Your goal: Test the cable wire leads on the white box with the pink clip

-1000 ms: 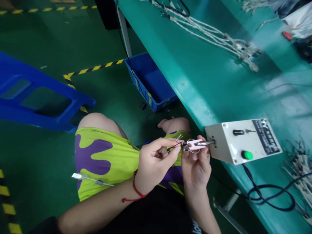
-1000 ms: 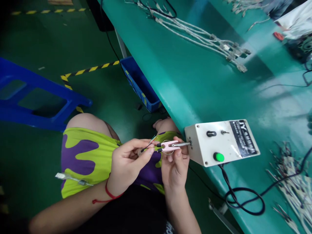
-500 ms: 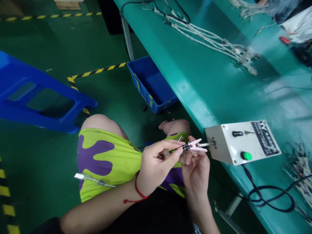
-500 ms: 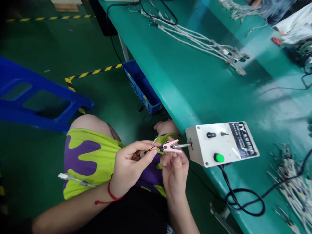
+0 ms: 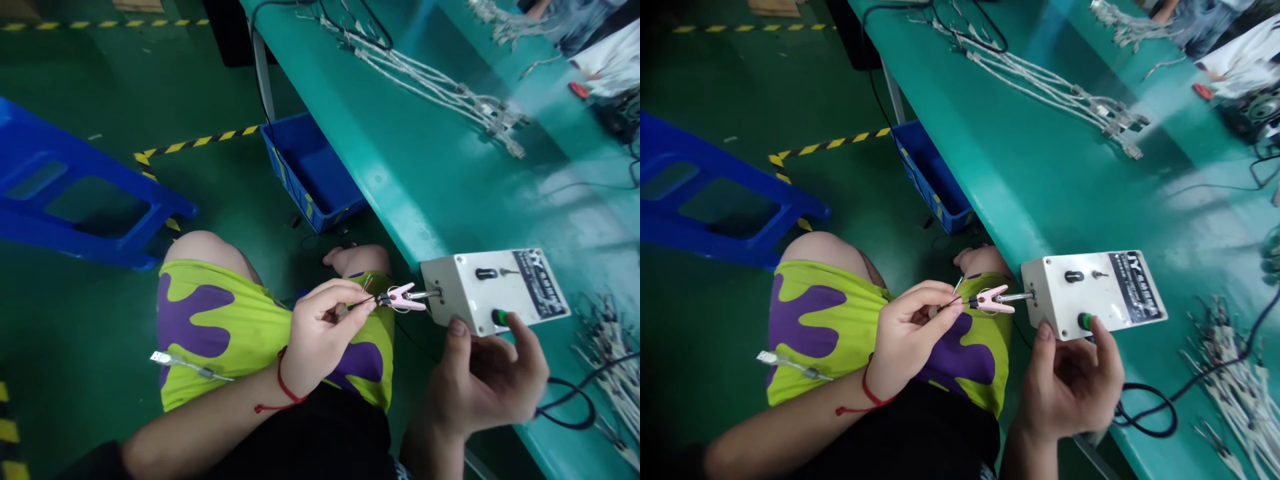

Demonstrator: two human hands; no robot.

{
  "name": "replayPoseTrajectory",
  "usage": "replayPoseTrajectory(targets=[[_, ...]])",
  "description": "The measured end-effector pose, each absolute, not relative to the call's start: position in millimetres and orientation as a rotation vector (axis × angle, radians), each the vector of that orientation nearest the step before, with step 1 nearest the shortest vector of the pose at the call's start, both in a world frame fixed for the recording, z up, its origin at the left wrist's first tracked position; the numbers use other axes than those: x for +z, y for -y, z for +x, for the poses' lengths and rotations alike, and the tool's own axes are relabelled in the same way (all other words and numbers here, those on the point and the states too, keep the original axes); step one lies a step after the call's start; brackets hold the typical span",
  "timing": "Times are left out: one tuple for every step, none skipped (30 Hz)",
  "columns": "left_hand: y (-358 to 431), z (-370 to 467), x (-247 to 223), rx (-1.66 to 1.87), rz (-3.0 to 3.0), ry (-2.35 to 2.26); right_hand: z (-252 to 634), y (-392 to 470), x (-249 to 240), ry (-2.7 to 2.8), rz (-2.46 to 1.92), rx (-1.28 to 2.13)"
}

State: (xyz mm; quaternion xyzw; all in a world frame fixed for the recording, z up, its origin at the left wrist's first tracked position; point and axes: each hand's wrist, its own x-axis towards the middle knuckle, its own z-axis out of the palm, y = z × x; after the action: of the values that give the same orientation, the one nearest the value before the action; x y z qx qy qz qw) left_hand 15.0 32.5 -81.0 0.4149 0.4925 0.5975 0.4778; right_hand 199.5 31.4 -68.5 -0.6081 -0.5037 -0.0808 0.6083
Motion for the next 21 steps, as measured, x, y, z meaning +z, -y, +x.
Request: replayPoseTrajectory(targets=[[-32.7,14.8,-80.4,1.462,1.01,-1.198,199.5,-30.9,-70.4,1.164,-1.405,-0.221],[-32.9,14.4,-79.9,1.463,1.008,-1.194,199.3,-30.6,-72.0,1.161,-1.412,-0.255],[-33.0,13.8,-79.7,1.464,1.007,-1.192,199.4,-30.7,-73.2,1.157,-1.421,-0.279],[-32.9,13.1,-79.6,1.462,1.006,-1.193,200.0,-31.1,-74.0,1.154,-1.424,-0.293],[-32.8,12.3,-79.8,1.46,1.005,-1.196,200.9,-31.9,-74.5,1.154,-1.42,-0.298],[-32.5,11.4,-80.0,1.458,1.003,-1.199,202.2,-32.7,-75.0,1.155,-1.409,-0.292],[-32.2,10.4,-80.3,1.455,0.998,-1.201,203.3,-33.4,-75.3,1.157,-1.395,-0.28],[-31.7,9.3,-80.6,1.455,0.991,-1.203,203.8,-33.4,-75.8,1.159,-1.379,-0.268],[-31.1,8.2,-80.7,1.457,0.983,-1.204,203.2,-32.6,-76.2,1.163,-1.366,-0.254],[-30.3,7.0,-80.6,1.458,0.974,-1.204,200.9,-30.5,-76.6,1.169,-1.353,-0.239],[-29.4,5.9,-80.1,1.461,0.968,-1.203,196.6,-27.2,-77.0,1.158,-1.344,-0.218],[-28.2,4.8,-79.2,1.463,0.961,-1.203,190.5,-22.7,-77.3,1.129,-1.336,-0.186],[-26.8,3.8,-77.9,1.464,0.956,-1.201,182.7,-17.2,-77.3,1.087,-1.324,-0.145],[-25.2,3.0,-76.3,1.466,0.952,-1.195,173.8,-11.1,-77.0,1.039,-1.315,-0.086],[-23.3,2.3,-74.4,1.465,0.952,-1.187,164.6,-4.9,-76.3,0.998,-1.314,0.001],[-21.3,1.8,-72.5,1.467,0.957,-1.175,155.9,1.0,-75.2,0.972,-1.328,0.124],[-19.2,1.4,-70.6,1.47,0.969,-1.161,148.4,6.1,-73.6,0.965,-1.349,0.281],[-17.0,1.3,-68.8,1.472,0.985,-1.144,142.4,10.0,-71.6,0.968,-1.368,0.451],[-14.8,1.3,-67.2,1.473,1.005,-1.127,138.1,12.8,-69.3,0.963,-1.379,0.619],[-12.7,1.4,-65.9,1.472,1.022,-1.114,135.4,14.5,-66.8,0.95,-1.378,0.774],[-10.6,1.6,-64.8,1.469,1.039,-1.105,134.0,15.2,-64.4,0.931,-1.363,0.892]])
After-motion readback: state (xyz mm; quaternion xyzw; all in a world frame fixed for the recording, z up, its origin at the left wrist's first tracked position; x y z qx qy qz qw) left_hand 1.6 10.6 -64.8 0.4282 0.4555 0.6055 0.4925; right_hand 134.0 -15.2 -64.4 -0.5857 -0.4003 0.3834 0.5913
